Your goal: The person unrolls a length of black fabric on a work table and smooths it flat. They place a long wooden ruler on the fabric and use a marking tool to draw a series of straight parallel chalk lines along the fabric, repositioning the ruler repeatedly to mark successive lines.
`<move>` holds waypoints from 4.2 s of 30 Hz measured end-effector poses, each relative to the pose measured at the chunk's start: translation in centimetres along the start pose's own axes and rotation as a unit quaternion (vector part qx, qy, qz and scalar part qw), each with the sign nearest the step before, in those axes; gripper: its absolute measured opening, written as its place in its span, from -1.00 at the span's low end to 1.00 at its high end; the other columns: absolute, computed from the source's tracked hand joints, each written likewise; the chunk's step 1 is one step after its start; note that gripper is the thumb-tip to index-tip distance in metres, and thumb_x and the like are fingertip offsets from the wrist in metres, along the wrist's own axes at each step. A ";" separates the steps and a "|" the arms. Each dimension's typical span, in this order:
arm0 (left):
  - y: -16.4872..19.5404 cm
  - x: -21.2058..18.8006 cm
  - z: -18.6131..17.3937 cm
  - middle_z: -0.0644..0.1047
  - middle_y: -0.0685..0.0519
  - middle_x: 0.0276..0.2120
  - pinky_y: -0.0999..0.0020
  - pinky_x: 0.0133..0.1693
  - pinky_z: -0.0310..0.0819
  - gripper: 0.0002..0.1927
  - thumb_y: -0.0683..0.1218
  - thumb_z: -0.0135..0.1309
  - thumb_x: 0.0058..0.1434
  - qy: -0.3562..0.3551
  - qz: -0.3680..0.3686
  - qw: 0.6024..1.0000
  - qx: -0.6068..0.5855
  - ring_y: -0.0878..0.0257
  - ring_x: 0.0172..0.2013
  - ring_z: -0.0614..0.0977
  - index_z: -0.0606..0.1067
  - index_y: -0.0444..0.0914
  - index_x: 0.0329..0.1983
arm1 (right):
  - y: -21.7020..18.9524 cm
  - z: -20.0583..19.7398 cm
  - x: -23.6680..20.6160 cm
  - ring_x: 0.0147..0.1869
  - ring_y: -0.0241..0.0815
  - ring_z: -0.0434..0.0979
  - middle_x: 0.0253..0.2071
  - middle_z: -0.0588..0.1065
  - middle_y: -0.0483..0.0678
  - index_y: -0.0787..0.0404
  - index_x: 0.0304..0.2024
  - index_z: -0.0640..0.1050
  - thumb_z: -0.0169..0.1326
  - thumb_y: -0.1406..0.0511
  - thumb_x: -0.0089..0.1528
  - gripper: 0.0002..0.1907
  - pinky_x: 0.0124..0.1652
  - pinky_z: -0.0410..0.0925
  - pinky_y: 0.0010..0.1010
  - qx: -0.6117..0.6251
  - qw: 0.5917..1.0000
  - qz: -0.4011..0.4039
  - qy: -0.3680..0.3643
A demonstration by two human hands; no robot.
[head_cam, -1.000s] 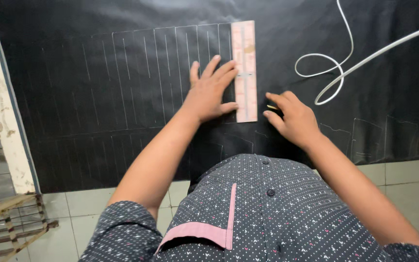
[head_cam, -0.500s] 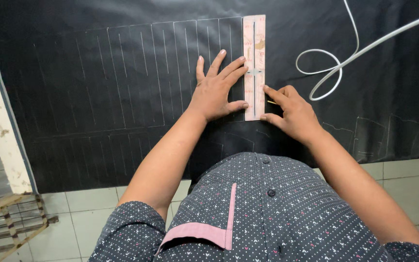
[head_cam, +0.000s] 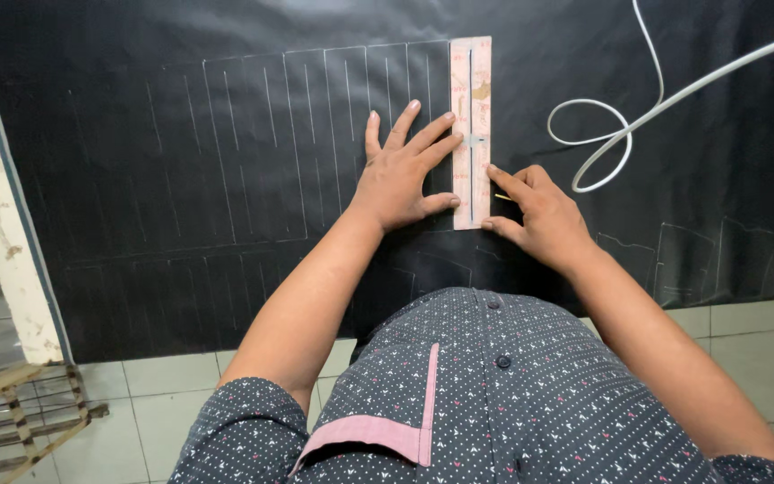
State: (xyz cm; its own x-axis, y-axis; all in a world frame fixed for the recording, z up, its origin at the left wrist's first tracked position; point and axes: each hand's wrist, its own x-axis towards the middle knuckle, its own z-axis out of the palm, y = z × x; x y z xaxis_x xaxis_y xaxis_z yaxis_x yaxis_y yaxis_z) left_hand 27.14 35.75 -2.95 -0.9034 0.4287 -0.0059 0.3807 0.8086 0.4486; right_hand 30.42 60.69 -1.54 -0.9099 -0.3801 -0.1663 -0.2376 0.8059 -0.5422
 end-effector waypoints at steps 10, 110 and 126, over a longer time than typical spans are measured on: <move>-0.3 -0.1 0.2 0.19 0.25 0.46 -0.46 0.36 -0.40 -0.08 0.36 0.31 -0.02 0.004 0.008 1.000 0.014 -0.01 0.49 0.01 0.33 0.06 0.41 | -0.1 -0.1 0.1 -0.09 -0.03 0.52 -0.07 0.40 -0.01 -0.05 0.39 0.39 0.31 0.13 0.10 -0.21 -0.12 0.41 -0.19 0.007 1.000 0.010 -0.022; 3.0 2.7 -1.0 0.04 0.04 0.48 -0.56 0.21 0.03 -0.09 0.08 0.47 -0.18 -0.085 -0.039 0.993 0.070 -0.39 0.41 0.06 0.30 -0.21 0.23 | -1.1 -0.6 5.4 -0.18 0.17 0.60 -0.21 0.58 0.12 0.27 -0.16 0.61 0.13 0.28 0.36 -0.83 -0.19 0.44 -0.12 0.003 0.985 -0.123 0.120; 3.5 3.0 -1.9 0.01 0.08 0.50 -0.53 0.25 0.00 -0.06 0.10 0.47 -0.19 -0.119 -0.060 0.989 0.069 -0.35 0.43 0.02 0.31 -0.19 0.25 | 0.8 -1.9 13.9 -0.08 0.14 0.62 -0.14 0.60 0.12 0.30 -0.04 0.62 0.11 0.30 0.45 -0.82 -0.08 0.46 -0.15 0.029 0.959 -0.157 0.234</move>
State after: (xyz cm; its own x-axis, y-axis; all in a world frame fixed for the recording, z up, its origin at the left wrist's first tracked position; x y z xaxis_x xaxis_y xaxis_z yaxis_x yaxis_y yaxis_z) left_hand 25.40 39.09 0.24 -0.8786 0.3950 -0.2686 0.3107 0.8997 0.3067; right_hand 16.94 56.89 -2.72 -0.8527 -0.3434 0.3937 -0.5180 0.6534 -0.5520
